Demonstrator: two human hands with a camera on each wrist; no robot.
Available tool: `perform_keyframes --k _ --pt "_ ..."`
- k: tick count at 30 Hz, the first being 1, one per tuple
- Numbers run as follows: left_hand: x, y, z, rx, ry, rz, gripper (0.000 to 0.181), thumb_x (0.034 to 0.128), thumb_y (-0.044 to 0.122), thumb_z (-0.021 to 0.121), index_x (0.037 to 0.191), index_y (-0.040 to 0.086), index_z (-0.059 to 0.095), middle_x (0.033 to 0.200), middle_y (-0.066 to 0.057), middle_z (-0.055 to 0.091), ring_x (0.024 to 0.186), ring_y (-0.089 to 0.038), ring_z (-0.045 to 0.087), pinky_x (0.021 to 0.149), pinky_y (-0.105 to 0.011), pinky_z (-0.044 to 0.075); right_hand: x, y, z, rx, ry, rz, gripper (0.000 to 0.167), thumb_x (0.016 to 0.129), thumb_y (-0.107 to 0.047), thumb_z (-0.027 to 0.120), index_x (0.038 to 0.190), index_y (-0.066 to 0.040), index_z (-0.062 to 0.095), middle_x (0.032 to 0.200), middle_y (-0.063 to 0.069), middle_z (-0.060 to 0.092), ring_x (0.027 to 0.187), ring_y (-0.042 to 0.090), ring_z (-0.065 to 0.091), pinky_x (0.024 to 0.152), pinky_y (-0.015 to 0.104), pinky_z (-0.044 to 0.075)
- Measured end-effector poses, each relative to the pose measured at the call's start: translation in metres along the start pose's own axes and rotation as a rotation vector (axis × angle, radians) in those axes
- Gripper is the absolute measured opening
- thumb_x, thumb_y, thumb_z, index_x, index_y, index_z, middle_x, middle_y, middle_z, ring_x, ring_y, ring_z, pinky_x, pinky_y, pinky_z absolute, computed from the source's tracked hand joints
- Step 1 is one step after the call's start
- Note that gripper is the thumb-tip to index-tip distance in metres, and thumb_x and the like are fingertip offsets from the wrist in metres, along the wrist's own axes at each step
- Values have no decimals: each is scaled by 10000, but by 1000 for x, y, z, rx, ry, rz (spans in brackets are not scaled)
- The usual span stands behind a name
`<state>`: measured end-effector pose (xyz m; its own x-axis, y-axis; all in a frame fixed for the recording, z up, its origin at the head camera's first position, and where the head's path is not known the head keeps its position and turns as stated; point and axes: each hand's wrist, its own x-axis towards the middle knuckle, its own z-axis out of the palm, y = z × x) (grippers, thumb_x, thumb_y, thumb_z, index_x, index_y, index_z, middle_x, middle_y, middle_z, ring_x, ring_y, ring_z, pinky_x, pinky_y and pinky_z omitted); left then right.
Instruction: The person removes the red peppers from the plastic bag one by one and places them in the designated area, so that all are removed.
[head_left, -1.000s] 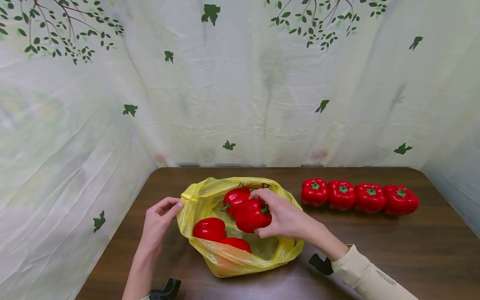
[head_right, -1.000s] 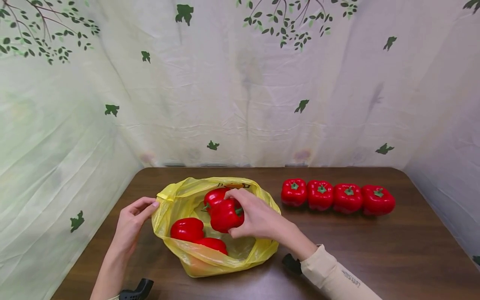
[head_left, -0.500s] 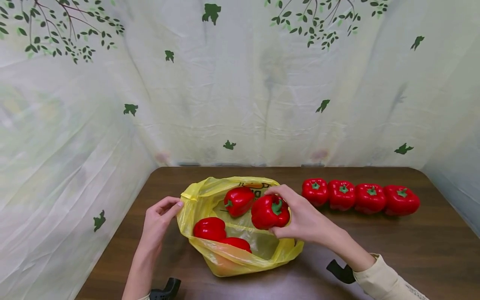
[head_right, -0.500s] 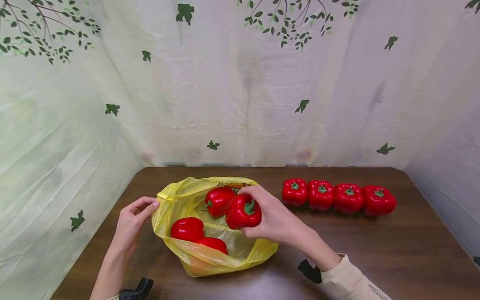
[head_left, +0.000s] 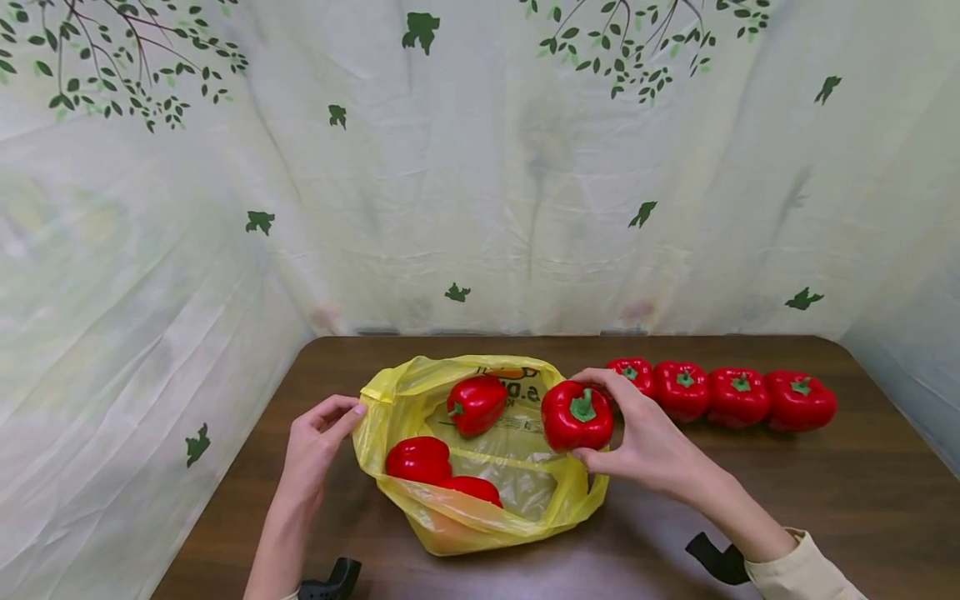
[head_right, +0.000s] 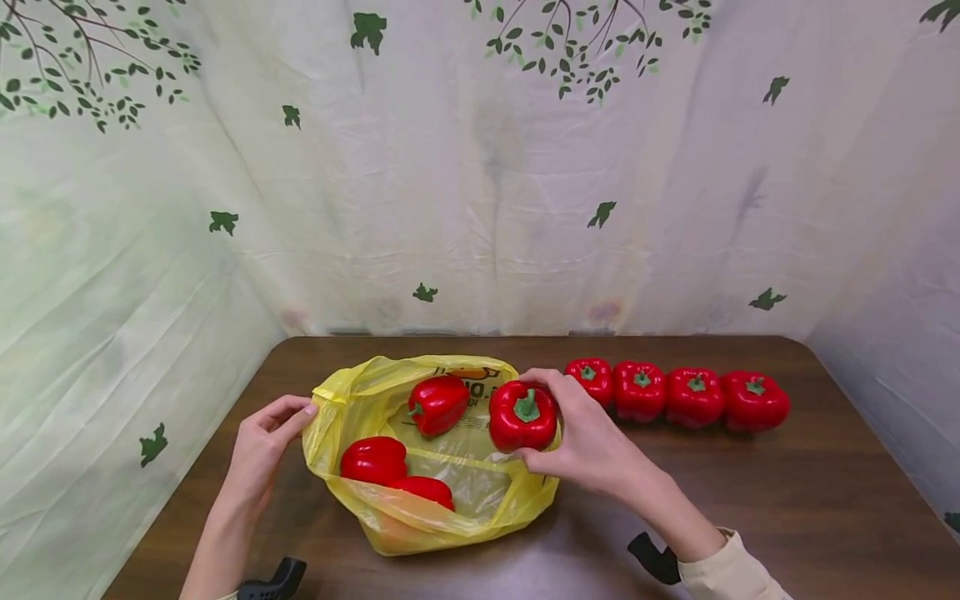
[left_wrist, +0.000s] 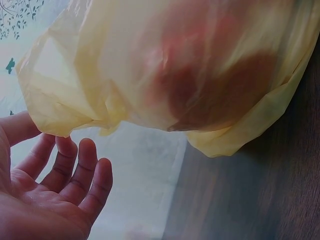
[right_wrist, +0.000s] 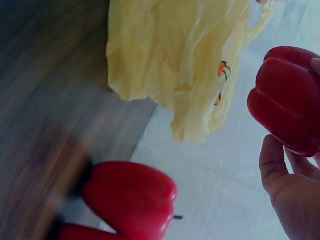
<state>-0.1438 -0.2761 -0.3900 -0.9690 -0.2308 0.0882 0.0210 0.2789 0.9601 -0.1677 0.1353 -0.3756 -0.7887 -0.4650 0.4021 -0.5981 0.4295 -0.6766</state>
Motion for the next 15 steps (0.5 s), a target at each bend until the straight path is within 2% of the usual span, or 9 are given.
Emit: perform_keyframes --k 15 --pt "-1 1 -2 -12 4 13 294 966 240 645 1069 -34 663 953 -32 654 848 -191 587 764 -257 503 -28 27 -26 -166 92 71 795 681 -129 894 1368 -227 507 1333 -74 515 1220 152 475 873 373 526"
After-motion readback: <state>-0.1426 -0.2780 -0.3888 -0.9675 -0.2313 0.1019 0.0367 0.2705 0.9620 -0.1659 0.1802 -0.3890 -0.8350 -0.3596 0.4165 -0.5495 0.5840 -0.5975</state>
